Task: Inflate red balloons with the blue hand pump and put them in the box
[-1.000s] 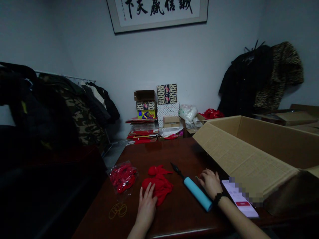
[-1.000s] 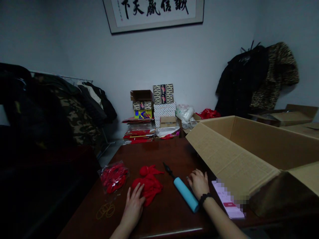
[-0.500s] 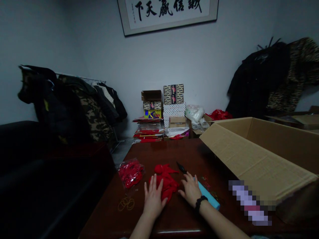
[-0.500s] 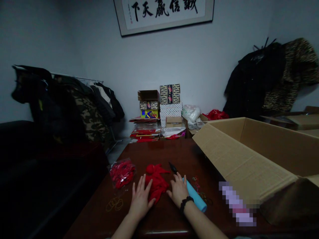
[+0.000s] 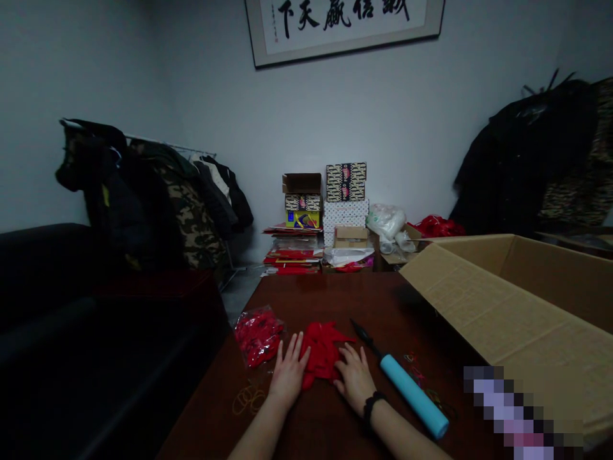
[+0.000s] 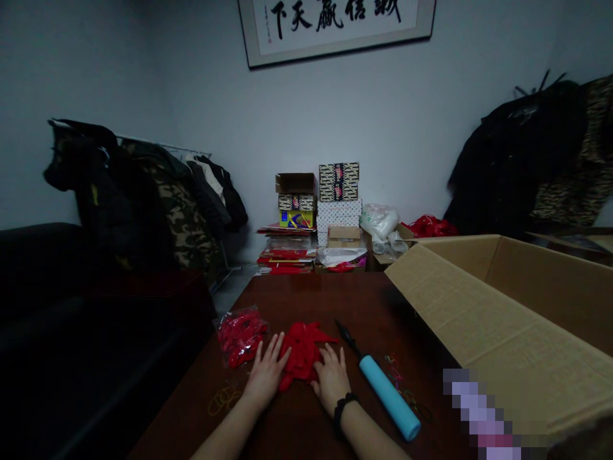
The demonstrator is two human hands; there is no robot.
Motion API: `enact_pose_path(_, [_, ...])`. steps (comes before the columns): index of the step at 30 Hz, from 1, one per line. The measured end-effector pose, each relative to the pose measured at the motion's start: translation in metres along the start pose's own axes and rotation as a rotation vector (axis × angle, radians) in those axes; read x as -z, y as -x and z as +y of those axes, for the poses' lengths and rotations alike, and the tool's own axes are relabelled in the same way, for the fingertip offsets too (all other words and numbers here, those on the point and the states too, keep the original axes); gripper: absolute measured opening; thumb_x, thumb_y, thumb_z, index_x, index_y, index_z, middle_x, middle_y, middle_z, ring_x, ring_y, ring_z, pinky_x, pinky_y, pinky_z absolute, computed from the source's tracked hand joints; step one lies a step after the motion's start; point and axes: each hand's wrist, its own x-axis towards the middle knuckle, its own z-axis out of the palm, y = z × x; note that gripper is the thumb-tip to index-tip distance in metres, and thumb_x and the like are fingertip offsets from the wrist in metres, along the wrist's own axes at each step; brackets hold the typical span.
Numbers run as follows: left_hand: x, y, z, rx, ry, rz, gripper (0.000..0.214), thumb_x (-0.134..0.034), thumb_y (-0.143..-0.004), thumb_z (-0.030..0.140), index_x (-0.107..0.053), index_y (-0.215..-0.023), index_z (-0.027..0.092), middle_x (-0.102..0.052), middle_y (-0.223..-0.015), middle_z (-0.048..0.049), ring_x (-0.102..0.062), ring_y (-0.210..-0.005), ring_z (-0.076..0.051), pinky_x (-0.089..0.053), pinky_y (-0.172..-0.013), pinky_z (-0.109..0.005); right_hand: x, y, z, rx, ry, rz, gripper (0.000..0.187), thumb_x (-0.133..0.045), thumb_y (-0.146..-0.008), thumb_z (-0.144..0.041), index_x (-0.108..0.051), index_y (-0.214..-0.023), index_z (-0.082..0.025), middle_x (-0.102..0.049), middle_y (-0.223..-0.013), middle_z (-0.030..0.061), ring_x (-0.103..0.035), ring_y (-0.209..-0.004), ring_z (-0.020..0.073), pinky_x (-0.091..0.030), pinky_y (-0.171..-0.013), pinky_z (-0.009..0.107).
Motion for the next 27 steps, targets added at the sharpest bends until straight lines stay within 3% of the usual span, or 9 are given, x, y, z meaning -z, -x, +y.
enact_pose_path(4, [0.014, -0.005, -0.016, 0.078, 0.021, 0.011, 0.053, -0.044, -0.078, 0.016, -0.044, -0.130, 0.026, -0.022, -0.149, -0.0116, -0.014, -0.136, -0.024, -0.007, -0.107, -0.052, 0.013, -0.006, 0.000, -0.006, -0.030, 0.045, 0.034, -0.062, -0.065, -0.035, -0.054, -0.098, -0.026, -0.047, -0.127, 0.0028, -0.028, -0.128, 0.0222, -0.002, -0.109, 0.047])
enact_pose_path(7, [0.028, -0.001, -0.013, 0.194, 0.066, 0.053, 0.060, -0.048, -0.072, 0.012, -0.043, -0.130, 0.023, -0.021, -0.149, -0.0139, -0.015, -0.136, -0.026, -0.009, -0.107, -0.051, 0.018, -0.004, -0.005, 0.010, -0.044, 0.055, 0.036, -0.062, -0.065, -0.049, -0.055, -0.092, -0.026, -0.049, -0.123, 0.0031, -0.030, -0.126, 0.0235, -0.001, -0.108, 0.048])
enact_pose_path(9, [0.036, 0.006, -0.005, 0.198, 0.114, 0.089, 0.064, -0.049, -0.069, 0.011, -0.041, -0.131, 0.023, -0.020, -0.149, -0.0125, -0.014, -0.136, -0.026, -0.010, -0.108, -0.050, 0.016, -0.001, -0.009, 0.007, -0.043, 0.063, 0.038, -0.059, -0.066, -0.056, -0.057, -0.087, -0.024, -0.052, -0.119, 0.0054, -0.030, -0.125, 0.0260, 0.001, -0.108, 0.050])
enact_pose_path(13, [0.045, 0.024, 0.016, 0.184, 0.192, 0.119, 0.060, -0.048, -0.069, 0.011, -0.044, -0.128, 0.023, -0.023, -0.149, -0.0102, -0.017, -0.136, -0.025, -0.013, -0.108, -0.050, 0.011, 0.001, -0.013, -0.011, -0.022, 0.078, 0.014, -0.057, -0.070, -0.035, -0.060, -0.078, -0.024, -0.055, -0.114, 0.0042, -0.031, -0.125, 0.0251, 0.005, -0.107, 0.050])
enact_pose_path(16, [0.045, 0.035, 0.025, 0.197, 0.226, 0.134, 0.057, -0.048, -0.072, 0.012, -0.043, -0.128, 0.023, -0.027, -0.147, -0.0096, -0.020, -0.135, -0.025, -0.014, -0.108, -0.051, 0.012, -0.004, -0.011, -0.023, -0.010, 0.088, 0.014, -0.048, -0.073, -0.021, -0.060, -0.078, -0.025, -0.057, -0.111, 0.0014, -0.034, -0.123, 0.0212, 0.004, -0.107, 0.049])
enact_pose_path(19, [0.042, 0.038, 0.026, 0.244, 0.251, 0.141, 0.042, -0.048, -0.076, 0.021, -0.052, -0.119, 0.023, -0.035, -0.143, -0.0096, -0.024, -0.133, -0.025, -0.014, -0.107, -0.051, 0.017, -0.009, -0.009, -0.048, 0.001, 0.095, 0.016, -0.047, -0.073, -0.023, -0.059, -0.084, -0.025, -0.056, -0.113, 0.0023, -0.035, -0.122, 0.0220, 0.000, -0.107, 0.050])
enact_pose_path(23, [0.036, 0.025, 0.029, 0.339, 0.242, 0.114, 0.025, -0.046, -0.080, 0.037, -0.065, -0.090, 0.022, -0.044, -0.137, -0.0100, -0.028, -0.132, -0.026, -0.013, -0.106, -0.053, 0.024, -0.006, -0.010, -0.084, 0.027, 0.089, 0.020, -0.048, -0.075, -0.030, -0.057, -0.091, -0.025, -0.053, -0.118, 0.0034, -0.033, -0.123, 0.0229, -0.007, -0.106, 0.051])
enact_pose_path(27, [0.029, 0.005, 0.038, 0.342, 0.218, 0.001, 0.024, -0.057, -0.072, 0.039, -0.068, -0.081, 0.019, -0.044, -0.137, -0.0118, -0.026, -0.132, -0.030, -0.008, -0.106, -0.055, 0.033, 0.007, -0.003, -0.131, 0.098, 0.072, 0.023, -0.050, -0.072, -0.032, -0.057, -0.093, -0.026, -0.050, -0.123, 0.0043, -0.030, -0.126, 0.0241, -0.008, -0.105, 0.053])
